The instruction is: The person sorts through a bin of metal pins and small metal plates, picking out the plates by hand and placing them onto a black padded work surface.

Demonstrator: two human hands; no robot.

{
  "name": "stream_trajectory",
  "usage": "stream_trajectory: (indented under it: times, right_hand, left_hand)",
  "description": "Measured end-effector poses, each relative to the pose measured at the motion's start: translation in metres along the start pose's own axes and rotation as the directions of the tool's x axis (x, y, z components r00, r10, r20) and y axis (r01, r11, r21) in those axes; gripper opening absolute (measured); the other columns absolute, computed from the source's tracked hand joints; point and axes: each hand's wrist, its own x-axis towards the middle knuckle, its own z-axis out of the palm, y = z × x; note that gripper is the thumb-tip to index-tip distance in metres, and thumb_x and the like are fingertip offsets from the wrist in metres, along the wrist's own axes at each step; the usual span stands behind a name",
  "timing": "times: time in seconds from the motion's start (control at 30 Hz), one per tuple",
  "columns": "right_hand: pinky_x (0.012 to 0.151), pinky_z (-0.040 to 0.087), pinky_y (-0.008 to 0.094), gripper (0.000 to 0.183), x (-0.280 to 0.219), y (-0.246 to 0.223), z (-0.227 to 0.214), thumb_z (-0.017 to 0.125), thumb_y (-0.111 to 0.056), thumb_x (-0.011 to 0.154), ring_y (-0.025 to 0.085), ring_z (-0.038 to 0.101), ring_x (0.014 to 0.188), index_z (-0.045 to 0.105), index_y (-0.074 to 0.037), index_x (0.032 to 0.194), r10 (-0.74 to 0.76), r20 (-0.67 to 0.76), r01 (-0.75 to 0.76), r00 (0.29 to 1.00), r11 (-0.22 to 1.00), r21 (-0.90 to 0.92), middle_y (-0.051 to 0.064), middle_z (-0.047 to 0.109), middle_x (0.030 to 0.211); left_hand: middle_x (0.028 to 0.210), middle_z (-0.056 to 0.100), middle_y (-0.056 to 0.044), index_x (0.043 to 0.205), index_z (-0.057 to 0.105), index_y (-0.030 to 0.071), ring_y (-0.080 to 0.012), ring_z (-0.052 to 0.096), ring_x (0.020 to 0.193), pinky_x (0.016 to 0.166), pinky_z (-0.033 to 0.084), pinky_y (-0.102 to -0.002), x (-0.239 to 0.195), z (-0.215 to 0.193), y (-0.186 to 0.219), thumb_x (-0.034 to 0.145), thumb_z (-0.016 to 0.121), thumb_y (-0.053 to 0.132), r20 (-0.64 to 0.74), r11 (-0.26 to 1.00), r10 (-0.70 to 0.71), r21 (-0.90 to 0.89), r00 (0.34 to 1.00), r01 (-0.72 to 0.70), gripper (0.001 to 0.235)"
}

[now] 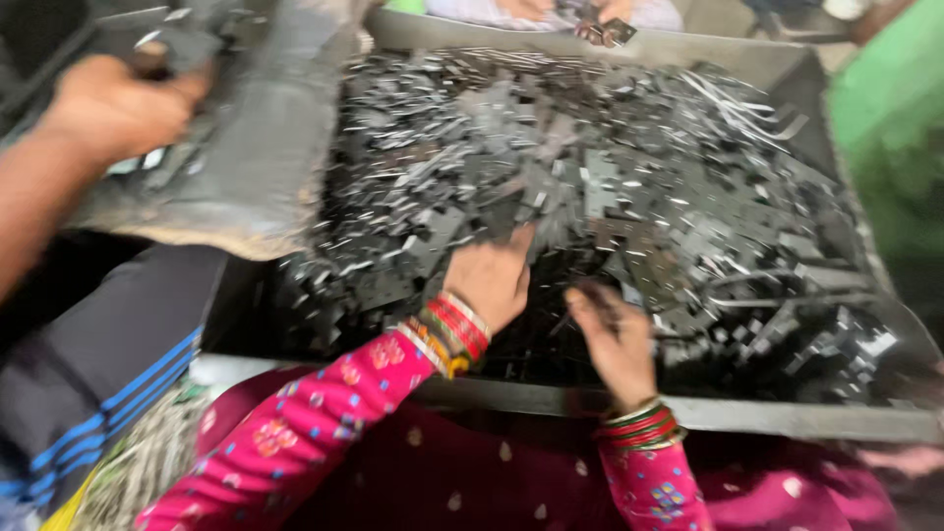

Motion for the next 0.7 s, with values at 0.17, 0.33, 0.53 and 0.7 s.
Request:
stream_trajectory:
  times: [0.17,0.33,0.53,0.7]
  right_hand:
    - [0.085,0.052,0.058,0.053,0.031,0.074,-0.052,0.081,-0.051,0.084,0.041,0.061,0.118,0.075,-0.015,0.122,-0.298,-0.083,0.084,0.951,0.506,-0.859,0.017,0.069,0.126]
    - [0.094,0.048,0.066,0.047,0.036,0.129,-0.071,0.078,-0.051,0.088,0.042,0.058,0.119,0.073,-0.015,0.119,-0.225,-0.045,0.091,0.973,0.559,-0.824,0.018,0.065,0.119]
    - [0.099,0.044,0.07,0.039,0.031,0.12,-0.067,0.078,-0.047,0.084,0.038,0.061,0.124,0.076,-0.02,0.113,-0.182,-0.057,0.042,0.982,0.497,-0.867,0.013,0.068,0.117]
    - [0.103,0.043,0.065,0.029,0.027,0.101,-0.076,0.074,-0.039,0.101,0.034,0.064,0.118,0.074,-0.013,0.114,-0.352,-0.087,0.134,0.932,0.557,-0.82,0.01,0.071,0.117]
  left_hand:
    - [0.074,0.072,-0.008,0.111,0.063,0.015,-0.0293,0.072,0.069,0.063,0.054,-0.045,0.048,-0.055,-0.093,0.083,0.064,0.012,-0.337,0.884,-0.003,0.44,0.942,0.16,0.028]
    - [0.088,0.075,-0.007,0.107,0.065,0.019,-0.0291,0.072,0.084,0.08,0.049,-0.049,0.054,-0.101,-0.216,0.094,0.059,0.02,-0.581,0.599,-0.179,0.576,0.794,0.557,0.014]
    - [0.095,0.073,-0.013,0.126,0.065,0.015,-0.0308,0.069,0.088,0.08,0.046,-0.05,0.044,-0.107,-0.232,0.094,0.056,0.022,-0.652,0.418,-0.311,0.56,0.692,0.715,0.034]
    - [0.11,0.07,-0.009,0.118,0.066,0.012,-0.0295,0.062,0.102,0.087,0.046,-0.051,0.062,-0.076,-0.119,0.079,0.065,0.021,-0.476,0.73,-0.118,0.554,0.871,0.402,0.04]
